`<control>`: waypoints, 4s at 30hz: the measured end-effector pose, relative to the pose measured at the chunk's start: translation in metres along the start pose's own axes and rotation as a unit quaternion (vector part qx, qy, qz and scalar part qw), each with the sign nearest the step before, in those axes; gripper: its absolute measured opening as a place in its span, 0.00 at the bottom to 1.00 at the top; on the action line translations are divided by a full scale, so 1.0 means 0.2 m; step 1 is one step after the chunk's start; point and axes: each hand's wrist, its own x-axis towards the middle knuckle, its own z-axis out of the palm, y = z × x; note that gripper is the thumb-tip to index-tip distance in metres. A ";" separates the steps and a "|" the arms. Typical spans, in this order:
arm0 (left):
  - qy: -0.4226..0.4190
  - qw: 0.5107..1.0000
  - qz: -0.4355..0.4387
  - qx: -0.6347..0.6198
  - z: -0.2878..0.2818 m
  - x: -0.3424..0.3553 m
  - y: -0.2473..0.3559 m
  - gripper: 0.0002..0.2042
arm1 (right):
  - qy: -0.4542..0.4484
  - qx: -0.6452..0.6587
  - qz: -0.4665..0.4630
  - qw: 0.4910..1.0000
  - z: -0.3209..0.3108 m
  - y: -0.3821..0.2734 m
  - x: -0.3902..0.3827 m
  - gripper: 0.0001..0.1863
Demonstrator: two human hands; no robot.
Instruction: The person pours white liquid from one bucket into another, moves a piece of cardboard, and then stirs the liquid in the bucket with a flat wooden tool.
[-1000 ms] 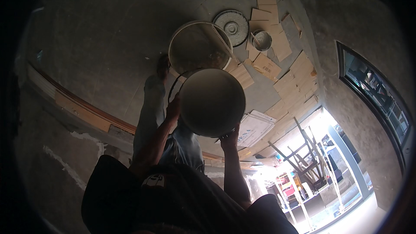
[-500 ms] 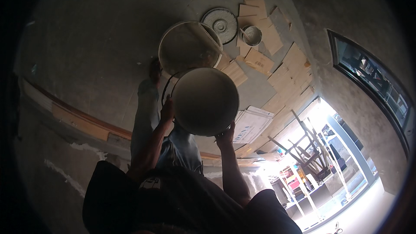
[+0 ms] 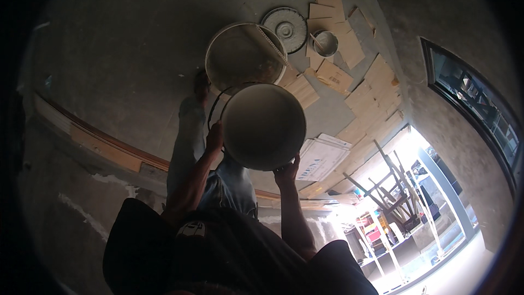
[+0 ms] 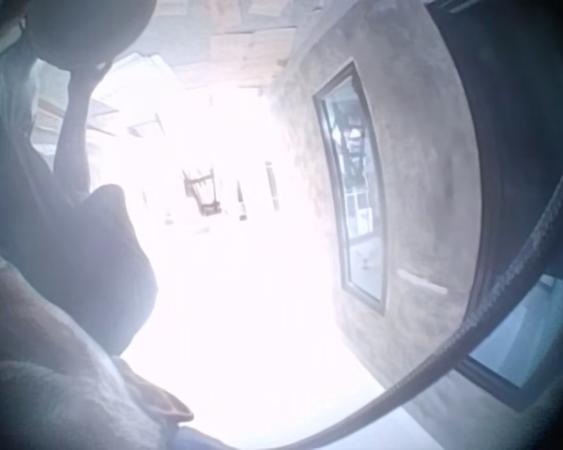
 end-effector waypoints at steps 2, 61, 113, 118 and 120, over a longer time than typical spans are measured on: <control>0.003 1.000 -0.005 -0.012 0.01 0.00 0.00 0.27 | 0.001 0.000 -0.004 1.000 -0.01 0.00 0.01 0.49; -0.164 0.977 0.017 -0.132 0.19 -0.08 0.10 0.24 | -0.158 0.066 -0.108 0.979 -0.37 -0.06 0.55 0.37; 0.006 0.943 0.212 -0.257 1.16 0.11 -0.44 0.26 | -0.273 0.065 -0.150 0.948 -0.53 -0.46 1.59 0.47; 0.013 0.947 0.213 -0.241 1.10 0.06 -0.40 0.26 | -0.238 0.045 -0.153 0.958 -0.58 -0.46 1.62 0.47; 0.016 0.954 0.202 -0.222 1.07 0.02 -0.41 0.26 | -0.183 0.039 -0.184 0.965 -0.59 -0.41 1.54 0.46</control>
